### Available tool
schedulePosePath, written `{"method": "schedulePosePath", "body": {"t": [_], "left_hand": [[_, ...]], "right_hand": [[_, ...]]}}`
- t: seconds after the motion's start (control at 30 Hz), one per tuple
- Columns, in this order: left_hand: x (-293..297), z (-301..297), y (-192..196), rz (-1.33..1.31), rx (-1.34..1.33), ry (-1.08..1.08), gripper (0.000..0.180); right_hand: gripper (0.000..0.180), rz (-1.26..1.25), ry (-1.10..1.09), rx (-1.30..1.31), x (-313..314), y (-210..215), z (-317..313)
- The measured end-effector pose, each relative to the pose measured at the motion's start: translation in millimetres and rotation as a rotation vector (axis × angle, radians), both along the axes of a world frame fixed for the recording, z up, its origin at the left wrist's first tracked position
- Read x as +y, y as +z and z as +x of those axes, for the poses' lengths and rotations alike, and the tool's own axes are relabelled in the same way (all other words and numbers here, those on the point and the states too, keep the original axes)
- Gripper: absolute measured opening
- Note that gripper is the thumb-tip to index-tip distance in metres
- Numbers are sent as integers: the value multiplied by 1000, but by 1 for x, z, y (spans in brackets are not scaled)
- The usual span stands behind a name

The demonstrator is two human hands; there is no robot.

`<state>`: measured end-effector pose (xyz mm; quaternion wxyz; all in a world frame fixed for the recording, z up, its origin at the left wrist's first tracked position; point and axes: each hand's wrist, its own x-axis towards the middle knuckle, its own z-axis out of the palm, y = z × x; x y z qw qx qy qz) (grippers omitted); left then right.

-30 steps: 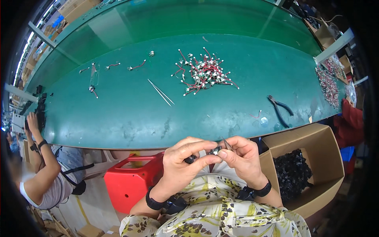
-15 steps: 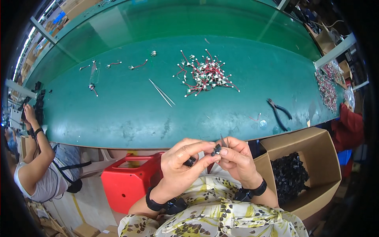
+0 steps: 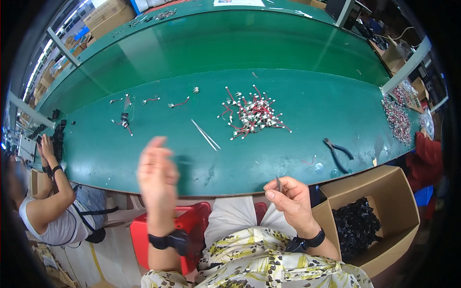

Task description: The person assembles small electronic components by hand at a green workbench. They pick up black plastic housings and red-and-white wire connectors, inserting the wires into the housings. The person occasionally uses tweezers to adjust the components and places the finished assemblies into a cardboard box.

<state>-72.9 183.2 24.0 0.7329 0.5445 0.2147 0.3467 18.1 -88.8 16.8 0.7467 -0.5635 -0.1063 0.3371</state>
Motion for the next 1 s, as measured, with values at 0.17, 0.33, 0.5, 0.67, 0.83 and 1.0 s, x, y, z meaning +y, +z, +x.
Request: {"method": "schedulePosePath", "body": {"t": [0.17, 0.33, 0.5, 0.67, 0.83, 1.0], "left_hand": [[-103, 26, -8, -837, 41, -620, 47], [-130, 34, 3, -883, -13, -684, 57], [-141, 40, 9, -862, -38, -709, 58], [-148, 42, 7, -828, -8, -736, 58], [-154, 43, 8, -827, 16, -747, 58], [-138, 33, -15, -722, 90, -927, 46]], "right_hand": [[22, -153, -65, -327, 4, 4, -7], [27, -290, -140, -553, -11, 6, -3], [36, -336, -164, -588, -26, 1, -2], [38, -347, -126, -530, -31, 8, 0], [35, -354, -112, -672, -35, 3, 1], [31, -301, -58, -864, -43, 2, 9]]}}
